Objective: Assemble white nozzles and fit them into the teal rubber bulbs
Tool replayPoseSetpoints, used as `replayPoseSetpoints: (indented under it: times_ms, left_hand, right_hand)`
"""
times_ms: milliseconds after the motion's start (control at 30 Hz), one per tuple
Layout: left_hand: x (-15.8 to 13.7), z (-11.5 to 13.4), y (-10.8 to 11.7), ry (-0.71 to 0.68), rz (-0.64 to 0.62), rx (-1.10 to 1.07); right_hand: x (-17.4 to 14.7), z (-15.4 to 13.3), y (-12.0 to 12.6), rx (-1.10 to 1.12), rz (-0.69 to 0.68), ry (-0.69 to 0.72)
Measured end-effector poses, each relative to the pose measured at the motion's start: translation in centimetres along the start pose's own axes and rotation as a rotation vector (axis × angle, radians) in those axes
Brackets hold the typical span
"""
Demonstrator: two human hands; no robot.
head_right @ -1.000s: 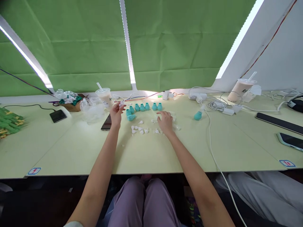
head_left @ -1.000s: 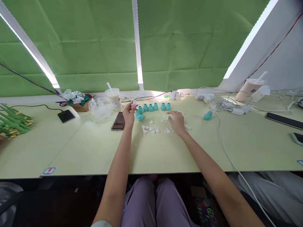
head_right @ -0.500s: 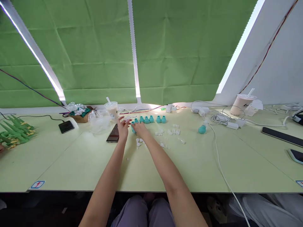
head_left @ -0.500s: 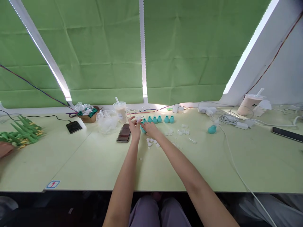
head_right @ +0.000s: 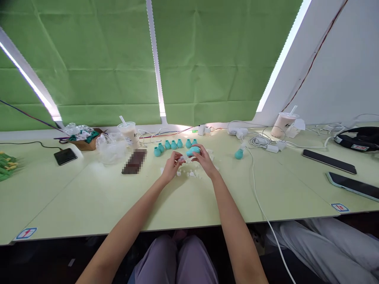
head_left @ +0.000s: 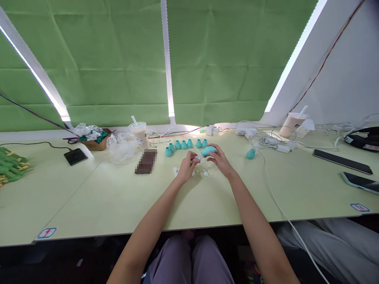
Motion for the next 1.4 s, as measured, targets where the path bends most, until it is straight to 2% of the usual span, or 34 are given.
replayPoseSetpoints:
  times_ms: [167,467,633,800,967,1233,1400]
  left_hand:
    - [0.0,-0.1,0.1,0.014,0.000,-0.012]
    - [-0.2,0.0,-0.5,0.008,-0.076,0.037]
    - [-0.1,-0.4,-0.2,0.012,-0.091,0.090]
    - [-0.2,-0.2,-0.7,-0.021,-0.187,0.194]
    - [-0.6,-0.1,-1.5,-0.039,-0.276,0.272]
    - [-0.7,-0.6,-1.7,-0.037,-0.223,0.227]
    - [-0.8,0.0,-1.5,-0.022,-0.148,0.162]
  right_hand:
    - [0.3,0.2,0.0,-0.075,-0.019,-0.010]
    - [-0.1,0.5,-0.7,-0.093,-0.085,-0.042]
    - [-0.2,1.4,-0.3,-0.080,-0.106,-0.072]
    - [-0.4,2.8,0.2,-0.093,-0.115,-0.164]
    - [-0.8,3.0,-0.1,-0.180,-0.206,-0.221]
    - [-0.8,3.2,-0.1,-0.148,-0.155,-0.226]
    - [-0.7,3.2,-0.2,-0.049,-0.140,-0.168]
Point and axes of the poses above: each hand's wrist, its own x-axis towards the middle knuckle, its own y-axis out of the back of the hand, z = x × y, the point moved 7 cm from there along x, towards the middle knuckle, and after that the axes turned 2 degrees about -z, right-handed, at the moved point
